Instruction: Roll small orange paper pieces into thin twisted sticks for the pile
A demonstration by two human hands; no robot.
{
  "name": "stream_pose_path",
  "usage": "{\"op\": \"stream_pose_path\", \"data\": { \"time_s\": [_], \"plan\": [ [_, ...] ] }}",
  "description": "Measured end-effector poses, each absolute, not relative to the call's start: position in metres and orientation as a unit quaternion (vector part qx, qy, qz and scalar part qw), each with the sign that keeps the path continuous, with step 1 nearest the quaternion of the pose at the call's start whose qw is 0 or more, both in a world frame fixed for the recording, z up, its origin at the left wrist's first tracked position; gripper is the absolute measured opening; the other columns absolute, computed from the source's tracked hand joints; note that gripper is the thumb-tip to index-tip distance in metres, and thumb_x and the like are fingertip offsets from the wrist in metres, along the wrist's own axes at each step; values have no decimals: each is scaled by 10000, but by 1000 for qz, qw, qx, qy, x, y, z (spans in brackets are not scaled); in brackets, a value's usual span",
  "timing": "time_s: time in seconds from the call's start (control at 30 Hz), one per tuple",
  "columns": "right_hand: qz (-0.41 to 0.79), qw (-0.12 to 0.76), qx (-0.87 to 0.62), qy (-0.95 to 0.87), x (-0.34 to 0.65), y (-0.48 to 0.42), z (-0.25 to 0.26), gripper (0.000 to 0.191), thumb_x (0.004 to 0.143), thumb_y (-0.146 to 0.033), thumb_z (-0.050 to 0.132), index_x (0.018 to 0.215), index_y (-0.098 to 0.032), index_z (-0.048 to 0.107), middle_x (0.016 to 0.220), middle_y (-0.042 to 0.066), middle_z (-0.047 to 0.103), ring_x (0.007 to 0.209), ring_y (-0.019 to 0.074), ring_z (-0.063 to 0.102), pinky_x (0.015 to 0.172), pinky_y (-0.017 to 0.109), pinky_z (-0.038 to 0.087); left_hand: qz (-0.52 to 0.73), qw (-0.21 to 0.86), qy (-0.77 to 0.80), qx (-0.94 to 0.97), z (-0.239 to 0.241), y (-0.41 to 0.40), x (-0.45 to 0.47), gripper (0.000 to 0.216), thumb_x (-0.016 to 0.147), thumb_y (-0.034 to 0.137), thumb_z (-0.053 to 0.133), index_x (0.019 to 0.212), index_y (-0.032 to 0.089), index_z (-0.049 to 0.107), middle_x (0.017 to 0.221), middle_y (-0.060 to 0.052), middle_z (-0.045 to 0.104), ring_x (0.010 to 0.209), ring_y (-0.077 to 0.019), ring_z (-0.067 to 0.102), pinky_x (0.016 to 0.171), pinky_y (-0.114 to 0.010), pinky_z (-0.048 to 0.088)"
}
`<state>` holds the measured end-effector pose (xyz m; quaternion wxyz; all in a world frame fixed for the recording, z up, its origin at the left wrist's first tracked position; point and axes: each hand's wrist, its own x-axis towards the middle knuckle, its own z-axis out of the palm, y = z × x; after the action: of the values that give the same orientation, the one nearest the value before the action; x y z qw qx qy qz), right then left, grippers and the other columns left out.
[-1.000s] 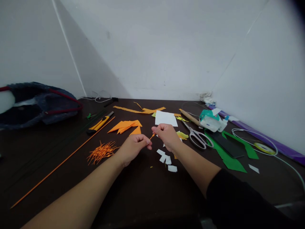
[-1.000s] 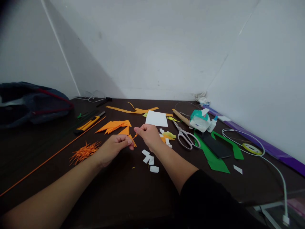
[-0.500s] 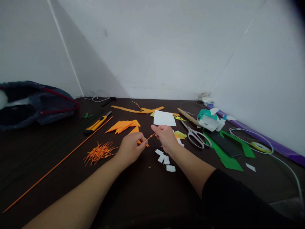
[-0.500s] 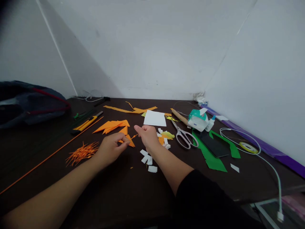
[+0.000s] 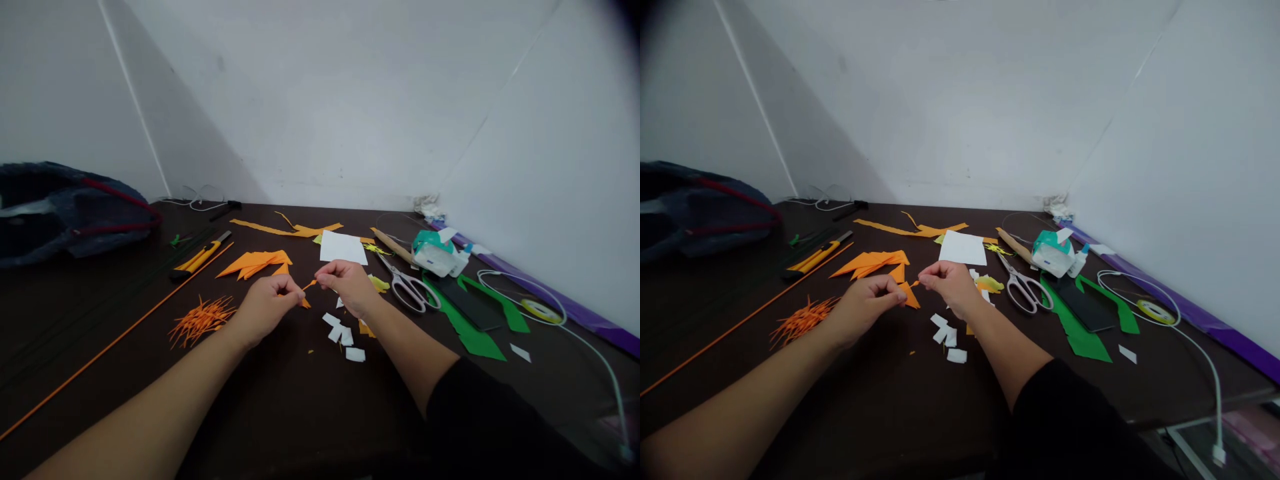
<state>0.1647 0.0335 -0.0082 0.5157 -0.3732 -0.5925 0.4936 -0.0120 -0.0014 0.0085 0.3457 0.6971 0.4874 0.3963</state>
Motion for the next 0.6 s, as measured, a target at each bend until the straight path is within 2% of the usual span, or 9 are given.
{"op": "stream_pose_path", "data": {
  "time_s": [0.17, 0.27, 0.33, 0.47, 0.6],
  "plan": [
    [461, 500, -404, -612, 166, 31, -4, 63, 643, -257, 674, 679, -210, 653, 615, -5, 606, 567, 115, 504, 587, 288, 393, 387, 379, 472, 696, 11, -1, -13, 116, 710, 274, 575, 661, 171, 590, 682, -4, 612, 662, -153, 538, 651, -285, 396],
    [444, 512, -407, -613, 165, 29, -2, 66, 637, -257, 677, 680, -212, 654, 615, -3, 607, 583, 123, 515, 601, 296, 406, 395, 461, 428, 670, 11, -2, -10, 176, 719, 290, 595, 852, 174, 599, 784, -17, 631, 728, -158, 573, 709, -299, 425],
    [438, 517, -404, -614, 163, 28, -2, 69, 637, -255, 675, 683, -209, 652, 643, 3, 618, 617, 129, 535, 625, 300, 418, 407, 490, 411, 652, 10, -2, -7, 216, 738, 300, 585, 915, 175, 589, 804, -19, 636, 750, -157, 584, 741, -305, 434],
    [411, 518, -406, -631, 161, 27, -3, 105, 660, -292, 655, 690, -195, 629, 685, 3, 620, 633, 126, 532, 621, 281, 415, 435, 450, 425, 654, 7, -2, -1, 168, 792, 291, 509, 732, 164, 600, 679, -3, 622, 675, -146, 578, 718, -300, 443],
    [333, 485, -454, -669, 158, 24, -2, 172, 719, -353, 586, 670, -189, 573, 570, -38, 518, 517, 99, 428, 506, 235, 334, 438, 379, 451, 679, 4, -1, -2, 215, 805, 299, 486, 691, 167, 610, 681, -7, 642, 699, -156, 592, 719, -296, 440]
  ]
}}
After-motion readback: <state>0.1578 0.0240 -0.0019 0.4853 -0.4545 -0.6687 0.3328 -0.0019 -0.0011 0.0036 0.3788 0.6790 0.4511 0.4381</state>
